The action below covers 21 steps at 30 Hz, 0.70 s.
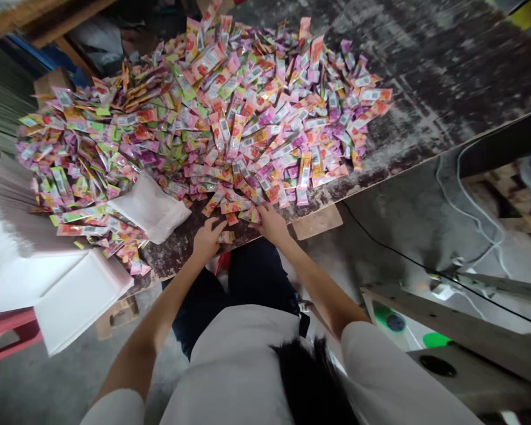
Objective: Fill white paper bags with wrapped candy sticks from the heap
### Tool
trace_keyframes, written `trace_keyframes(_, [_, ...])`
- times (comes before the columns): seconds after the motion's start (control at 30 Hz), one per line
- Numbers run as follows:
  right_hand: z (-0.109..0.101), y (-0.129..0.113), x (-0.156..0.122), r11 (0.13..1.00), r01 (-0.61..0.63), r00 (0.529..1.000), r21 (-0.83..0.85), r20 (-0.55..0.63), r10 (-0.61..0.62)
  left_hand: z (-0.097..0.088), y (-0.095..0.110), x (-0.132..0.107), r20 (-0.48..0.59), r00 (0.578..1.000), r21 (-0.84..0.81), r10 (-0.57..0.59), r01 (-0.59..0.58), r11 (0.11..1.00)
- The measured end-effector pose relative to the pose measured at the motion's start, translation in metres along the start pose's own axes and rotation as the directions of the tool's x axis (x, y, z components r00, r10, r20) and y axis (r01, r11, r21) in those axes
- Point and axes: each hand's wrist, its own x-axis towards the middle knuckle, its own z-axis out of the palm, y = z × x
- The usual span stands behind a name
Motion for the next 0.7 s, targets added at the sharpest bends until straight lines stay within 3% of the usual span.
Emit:
trace_keyframes(0.13, [0.003, -0.004, 0.005, 0.999, -0.03, 1.0, -0.013, 0.007, 0.03, 0.001, 0.013, 0.045, 0.061, 0.987, 0.086, 0.151, -0.156, 0.984])
trace_keyframes(0.2, [0.003, -0.003, 0.007, 1.0, -0.02, 1.0, -0.015, 0.008, 0.02, 0.002, 0.013, 0.052, 0.095, 0.975, 0.106, 0.202, -0.211, 0.972])
trace_keyframes(0.27, [0.001, 0.001, 0.007, 1.0, 0.013, 1.0, -0.013, 0.01, -0.013, 0.005, 0.008, 0.042, 0.126, 0.96, 0.091, 0.25, -0.262, 0.961])
trace_keyframes(0.37, [0.001, 0.006, 0.008, 0.999, 0.05, 0.999, -0.002, 0.009, -0.05, 0.007, -0.004, 0.008, 0.138, 0.951, 0.001, 0.277, -0.279, 0.96])
trace_keyframes(0.43, [0.001, 0.008, 0.008, 0.999, 0.052, 0.999, 0.015, 0.009, -0.052, 0.003, -0.01, -0.009, 0.056, 0.982, -0.068, 0.182, -0.178, 0.982])
trace_keyframes(0.5, [0.002, 0.006, 0.008, 0.998, 0.053, 0.999, 0.044, 0.005, -0.053, -0.004, -0.014, -0.01, -0.07, 0.997, -0.128, 0.03, -0.039, 0.991])
trace_keyframes(0.6, [0.004, -0.002, 0.01, 0.993, 0.072, 0.997, 0.095, -0.022, -0.07, -0.013, -0.015, 0.015, -0.172, 0.973, -0.182, -0.155, 0.123, 0.976])
trace_keyframes(0.7, [0.007, -0.013, 0.012, 0.99, 0.093, 0.995, 0.107, -0.036, -0.089, -0.014, -0.013, 0.045, -0.118, 0.947, -0.158, -0.299, 0.279, 0.947])
